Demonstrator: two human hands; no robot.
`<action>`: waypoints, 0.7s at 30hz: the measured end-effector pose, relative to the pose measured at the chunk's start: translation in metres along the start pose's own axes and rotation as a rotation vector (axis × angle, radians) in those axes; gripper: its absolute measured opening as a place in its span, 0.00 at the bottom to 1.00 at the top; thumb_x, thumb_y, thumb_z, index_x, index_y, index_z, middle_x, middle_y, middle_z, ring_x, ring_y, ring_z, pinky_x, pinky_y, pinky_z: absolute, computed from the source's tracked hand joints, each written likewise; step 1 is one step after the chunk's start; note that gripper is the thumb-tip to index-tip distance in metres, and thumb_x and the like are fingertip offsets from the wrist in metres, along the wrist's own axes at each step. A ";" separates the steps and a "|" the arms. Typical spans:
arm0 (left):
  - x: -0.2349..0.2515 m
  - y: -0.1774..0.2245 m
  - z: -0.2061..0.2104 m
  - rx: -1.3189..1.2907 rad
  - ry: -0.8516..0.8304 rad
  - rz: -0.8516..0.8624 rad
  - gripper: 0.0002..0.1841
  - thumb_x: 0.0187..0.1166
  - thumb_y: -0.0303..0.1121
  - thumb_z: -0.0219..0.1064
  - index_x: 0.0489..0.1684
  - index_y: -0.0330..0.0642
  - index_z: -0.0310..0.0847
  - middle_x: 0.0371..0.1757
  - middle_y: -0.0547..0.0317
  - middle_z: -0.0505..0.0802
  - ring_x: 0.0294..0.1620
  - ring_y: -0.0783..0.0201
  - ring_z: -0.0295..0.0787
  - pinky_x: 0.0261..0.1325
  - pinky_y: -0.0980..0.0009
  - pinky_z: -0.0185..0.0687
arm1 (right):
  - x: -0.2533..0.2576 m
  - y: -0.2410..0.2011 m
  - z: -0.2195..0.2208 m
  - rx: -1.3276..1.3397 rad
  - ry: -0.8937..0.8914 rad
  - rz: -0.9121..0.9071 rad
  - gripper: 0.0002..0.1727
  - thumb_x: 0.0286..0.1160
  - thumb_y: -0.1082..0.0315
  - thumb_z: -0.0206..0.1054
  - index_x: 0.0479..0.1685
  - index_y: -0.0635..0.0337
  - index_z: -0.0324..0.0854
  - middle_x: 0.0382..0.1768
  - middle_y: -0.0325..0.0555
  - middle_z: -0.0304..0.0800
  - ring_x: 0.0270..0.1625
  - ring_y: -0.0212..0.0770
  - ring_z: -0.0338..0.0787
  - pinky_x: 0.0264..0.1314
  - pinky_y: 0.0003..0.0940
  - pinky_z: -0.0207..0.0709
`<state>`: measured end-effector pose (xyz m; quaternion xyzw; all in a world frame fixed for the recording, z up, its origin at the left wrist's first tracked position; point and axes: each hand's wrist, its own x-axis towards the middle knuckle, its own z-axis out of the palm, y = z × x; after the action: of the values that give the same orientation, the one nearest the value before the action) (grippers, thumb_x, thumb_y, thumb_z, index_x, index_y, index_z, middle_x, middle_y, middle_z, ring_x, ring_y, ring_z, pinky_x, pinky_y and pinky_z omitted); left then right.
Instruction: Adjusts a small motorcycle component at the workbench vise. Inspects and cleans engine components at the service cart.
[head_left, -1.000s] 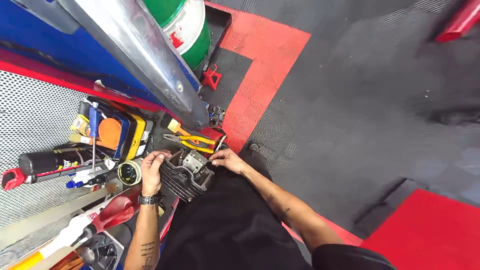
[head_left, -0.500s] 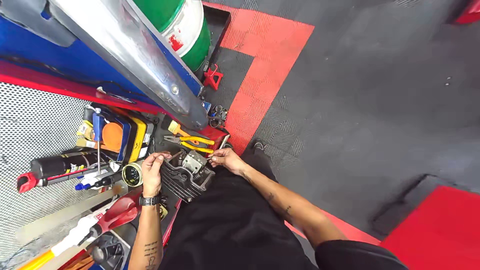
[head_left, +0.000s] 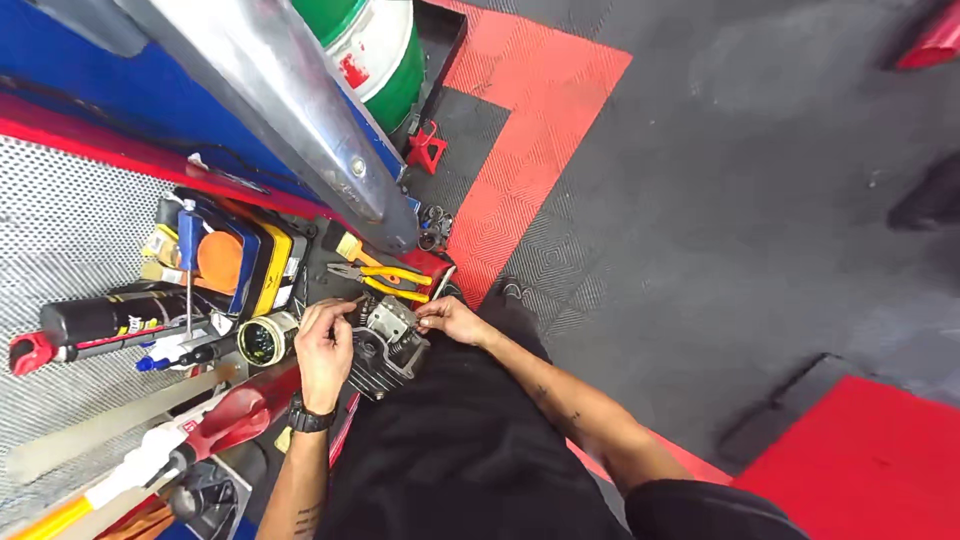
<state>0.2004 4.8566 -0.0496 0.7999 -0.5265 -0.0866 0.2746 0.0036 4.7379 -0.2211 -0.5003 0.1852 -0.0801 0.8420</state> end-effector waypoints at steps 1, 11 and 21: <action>0.000 -0.001 0.001 -0.008 0.015 0.000 0.16 0.80 0.24 0.55 0.44 0.37 0.93 0.51 0.49 0.96 0.63 0.59 0.90 0.72 0.67 0.80 | 0.000 -0.002 0.000 -0.049 0.000 -0.014 0.11 0.81 0.78 0.61 0.54 0.71 0.87 0.43 0.43 0.95 0.43 0.29 0.93 0.56 0.30 0.89; -0.007 -0.004 0.010 0.083 0.095 -0.246 0.19 0.83 0.41 0.56 0.60 0.45 0.91 0.63 0.53 0.93 0.71 0.54 0.86 0.75 0.55 0.78 | -0.003 -0.002 0.020 -0.478 0.129 -0.158 0.14 0.82 0.76 0.58 0.55 0.69 0.87 0.48 0.48 0.94 0.48 0.29 0.93 0.60 0.30 0.86; -0.001 -0.010 0.010 -0.009 0.041 -0.209 0.16 0.79 0.40 0.59 0.52 0.49 0.93 0.58 0.60 0.96 0.68 0.58 0.88 0.68 0.57 0.84 | -0.008 0.011 0.025 -0.589 0.309 -0.265 0.11 0.75 0.77 0.65 0.47 0.66 0.92 0.45 0.47 0.96 0.50 0.30 0.93 0.62 0.30 0.86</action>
<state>0.2039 4.8566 -0.0634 0.8508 -0.4342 -0.1006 0.2782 0.0051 4.7658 -0.2176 -0.7234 0.2588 -0.2066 0.6058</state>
